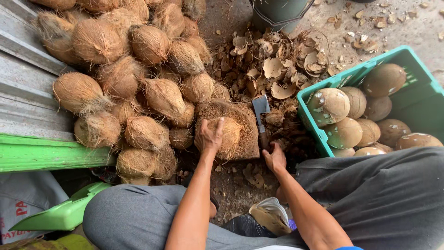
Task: The person sits on the ground and husks coconuts one at a time, chopping off the fibrous husk with a heavy cleaver against a wooden block, then places the peeled coconut into a green plastic crate and takes the next husked coconut from the pile.
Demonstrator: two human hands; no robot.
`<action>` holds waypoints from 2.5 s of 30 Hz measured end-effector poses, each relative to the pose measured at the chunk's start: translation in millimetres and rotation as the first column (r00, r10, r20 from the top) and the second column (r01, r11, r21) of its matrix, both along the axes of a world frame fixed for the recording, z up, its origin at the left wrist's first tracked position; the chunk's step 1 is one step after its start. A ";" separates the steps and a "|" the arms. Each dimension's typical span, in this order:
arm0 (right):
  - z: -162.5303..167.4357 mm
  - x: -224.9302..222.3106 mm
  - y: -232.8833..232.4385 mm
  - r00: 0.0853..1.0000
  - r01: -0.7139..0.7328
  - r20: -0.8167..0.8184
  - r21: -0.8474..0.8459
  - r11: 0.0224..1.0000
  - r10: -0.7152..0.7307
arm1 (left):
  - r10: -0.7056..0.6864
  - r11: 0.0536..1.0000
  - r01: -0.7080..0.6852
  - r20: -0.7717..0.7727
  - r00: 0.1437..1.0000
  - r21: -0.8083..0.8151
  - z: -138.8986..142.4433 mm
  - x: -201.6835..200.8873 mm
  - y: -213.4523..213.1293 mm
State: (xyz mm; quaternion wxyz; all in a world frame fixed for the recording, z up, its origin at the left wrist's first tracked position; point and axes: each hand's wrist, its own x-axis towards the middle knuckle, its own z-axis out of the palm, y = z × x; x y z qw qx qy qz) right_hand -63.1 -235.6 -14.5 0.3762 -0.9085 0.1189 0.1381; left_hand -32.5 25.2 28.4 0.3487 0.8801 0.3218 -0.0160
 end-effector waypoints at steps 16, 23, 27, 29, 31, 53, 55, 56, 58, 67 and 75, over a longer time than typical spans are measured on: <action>61.4 26.4 -0.5 0.997 0.057 -0.063 0.192 0.980 -0.046 | 0.192 0.973 -0.161 0.198 0.961 -0.163 -0.8 6.3 -1.6; 143.6 30.7 -1.5 0.998 -0.044 0.047 0.370 0.928 0.029 | 0.296 0.925 -0.243 0.154 0.943 -0.292 15.9 10.8 -7.0; 161.0 3.8 5.7 0.998 -0.029 0.070 0.497 0.867 -0.007 | 0.299 0.932 -0.253 0.158 0.941 -0.258 15.5 10.3 -6.1; 156.2 -9.6 9.6 0.998 -0.053 0.012 0.483 0.874 0.054 | 0.285 0.949 -0.249 0.192 0.939 -0.192 10.6 9.8 -5.0; 146.1 -11.0 13.6 0.980 -0.167 -0.044 0.358 0.919 0.195 | 0.292 0.938 -0.265 0.096 0.952 -0.223 4.3 11.3 -4.5; 150.3 -23.1 22.5 0.997 -0.022 -0.047 0.637 0.770 0.067 | 0.310 0.951 -0.292 0.288 0.906 -0.102 2.5 -4.0 -17.4; 142.9 -25.6 21.7 0.994 -0.014 0.080 0.782 0.624 -0.079 | 0.316 0.949 -0.299 0.250 0.915 -0.104 1.7 -4.8 -17.3; 136.8 -24.6 22.8 0.980 -0.142 0.201 0.714 0.686 -0.006 | 0.316 0.948 -0.297 0.260 0.912 -0.112 1.3 -4.3 -17.6; 123.5 -26.0 25.2 0.912 -0.359 0.372 0.527 0.770 0.171 | 0.324 0.944 -0.295 0.256 0.911 -0.144 0.6 -2.3 -18.4; 115.2 -15.7 15.7 0.935 -0.318 -0.108 0.165 0.934 0.337 | 0.232 0.962 -0.204 0.147 0.962 -0.181 -5.4 4.5 3.2; 151.7 -2.6 19.9 0.977 -0.197 -0.026 0.254 0.947 0.210 | 0.184 0.983 -0.176 0.177 0.967 -0.060 -7.2 12.1 6.7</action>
